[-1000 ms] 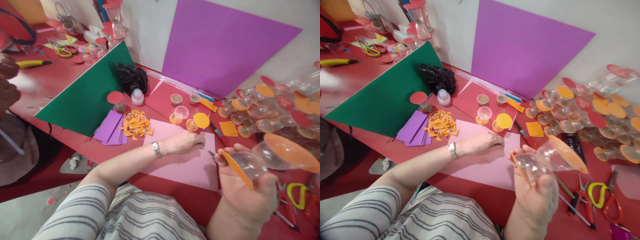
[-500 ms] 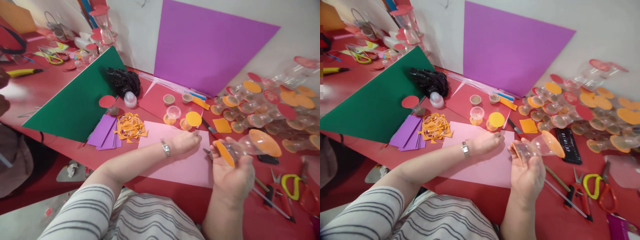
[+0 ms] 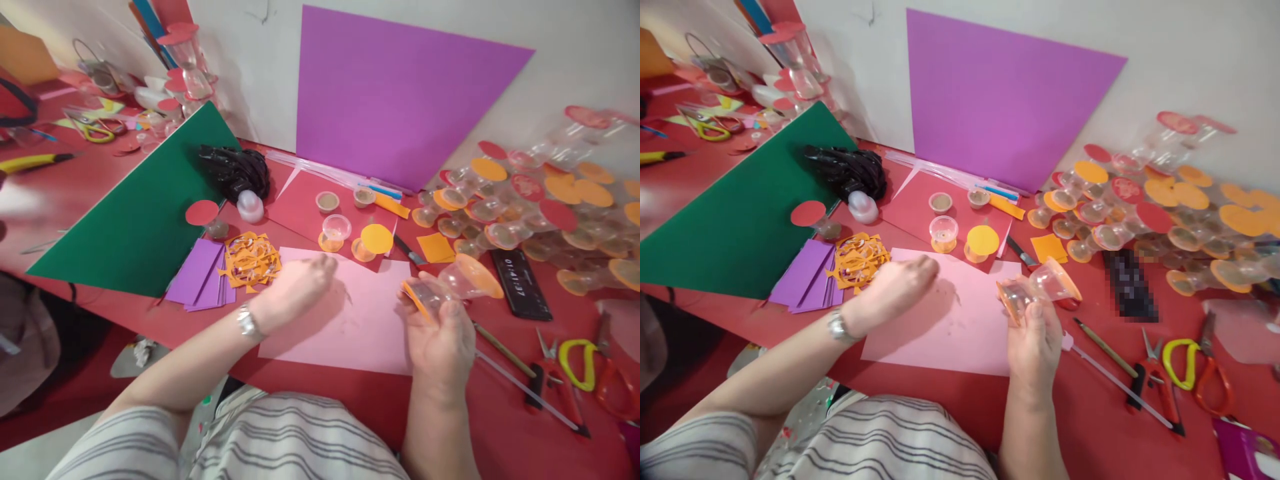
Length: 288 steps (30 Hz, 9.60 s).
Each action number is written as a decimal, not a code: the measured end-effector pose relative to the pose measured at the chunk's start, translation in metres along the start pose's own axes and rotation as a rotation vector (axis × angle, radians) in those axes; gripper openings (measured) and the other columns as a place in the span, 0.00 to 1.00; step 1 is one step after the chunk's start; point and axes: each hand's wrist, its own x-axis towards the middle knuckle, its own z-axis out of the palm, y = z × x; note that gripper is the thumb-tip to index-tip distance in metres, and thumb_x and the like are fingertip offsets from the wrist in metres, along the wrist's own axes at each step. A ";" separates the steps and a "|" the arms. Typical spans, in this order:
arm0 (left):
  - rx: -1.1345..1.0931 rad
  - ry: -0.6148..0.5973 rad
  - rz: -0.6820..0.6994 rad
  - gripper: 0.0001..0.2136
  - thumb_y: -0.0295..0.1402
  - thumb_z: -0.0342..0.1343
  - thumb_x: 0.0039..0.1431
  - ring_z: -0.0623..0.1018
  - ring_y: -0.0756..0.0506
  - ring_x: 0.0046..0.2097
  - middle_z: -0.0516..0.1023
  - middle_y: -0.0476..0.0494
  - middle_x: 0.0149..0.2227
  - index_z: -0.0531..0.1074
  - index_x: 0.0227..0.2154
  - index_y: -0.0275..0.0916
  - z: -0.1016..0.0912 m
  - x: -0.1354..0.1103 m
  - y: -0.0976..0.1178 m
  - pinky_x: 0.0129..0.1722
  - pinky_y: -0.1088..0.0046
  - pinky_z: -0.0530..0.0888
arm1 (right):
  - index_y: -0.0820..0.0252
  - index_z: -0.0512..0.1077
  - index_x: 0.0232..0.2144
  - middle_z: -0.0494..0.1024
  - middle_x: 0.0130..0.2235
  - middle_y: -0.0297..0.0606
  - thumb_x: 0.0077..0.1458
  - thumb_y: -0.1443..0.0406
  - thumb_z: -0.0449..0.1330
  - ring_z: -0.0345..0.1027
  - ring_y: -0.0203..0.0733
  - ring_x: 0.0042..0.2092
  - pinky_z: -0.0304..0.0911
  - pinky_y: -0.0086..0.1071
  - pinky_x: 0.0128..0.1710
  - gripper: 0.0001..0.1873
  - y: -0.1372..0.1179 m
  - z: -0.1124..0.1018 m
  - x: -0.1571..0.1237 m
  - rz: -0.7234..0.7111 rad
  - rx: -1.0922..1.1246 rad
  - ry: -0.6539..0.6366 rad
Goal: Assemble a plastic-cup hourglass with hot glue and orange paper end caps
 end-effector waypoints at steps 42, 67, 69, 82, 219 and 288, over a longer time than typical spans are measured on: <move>-0.447 0.195 0.034 0.16 0.29 0.58 0.59 0.79 0.49 0.37 0.78 0.43 0.43 0.67 0.50 0.38 -0.030 -0.014 -0.015 0.38 0.73 0.76 | 0.55 0.78 0.45 0.82 0.47 0.41 0.56 0.58 0.64 0.76 0.46 0.48 0.70 0.48 0.52 0.15 0.023 0.005 -0.015 0.029 -0.148 -0.083; -1.628 0.004 0.042 0.18 0.44 0.62 0.60 0.79 0.43 0.48 0.79 0.39 0.47 0.74 0.46 0.36 0.054 0.003 0.024 0.49 0.67 0.74 | 0.57 0.72 0.46 0.78 0.45 0.45 0.55 0.50 0.63 0.73 0.51 0.50 0.66 0.47 0.52 0.22 0.027 -0.004 -0.011 -0.209 -0.720 -0.274; -1.631 -0.005 0.039 0.21 0.48 0.62 0.58 0.78 0.44 0.46 0.79 0.40 0.44 0.74 0.45 0.36 0.054 0.002 0.023 0.47 0.67 0.74 | 0.55 0.72 0.45 0.79 0.44 0.43 0.56 0.52 0.63 0.74 0.49 0.48 0.68 0.45 0.51 0.19 0.028 -0.004 -0.010 -0.212 -0.677 -0.285; -1.738 -0.157 0.015 0.22 0.47 0.67 0.52 0.75 0.47 0.41 0.75 0.44 0.40 0.72 0.42 0.37 0.053 -0.001 0.027 0.44 0.69 0.72 | 0.56 0.76 0.45 0.83 0.42 0.41 0.54 0.58 0.66 0.79 0.47 0.42 0.75 0.39 0.42 0.16 0.027 -0.002 -0.013 -0.261 -0.524 -0.195; -1.335 -0.020 0.185 0.18 0.43 0.65 0.56 0.75 0.47 0.40 0.76 0.43 0.40 0.72 0.43 0.36 0.062 -0.002 0.022 0.45 0.69 0.72 | 0.51 0.72 0.55 0.72 0.59 0.42 0.58 0.56 0.57 0.64 0.55 0.60 0.61 0.57 0.60 0.23 0.023 -0.004 -0.014 -0.223 -0.409 -0.293; -0.928 0.214 0.168 0.11 0.32 0.64 0.56 0.73 0.44 0.45 0.72 0.44 0.42 0.69 0.39 0.39 0.065 0.001 0.024 0.46 0.67 0.72 | 0.52 0.62 0.62 0.64 0.64 0.47 0.54 0.56 0.65 0.62 0.53 0.63 0.64 0.48 0.59 0.35 0.036 -0.006 -0.017 -0.292 -0.368 -0.273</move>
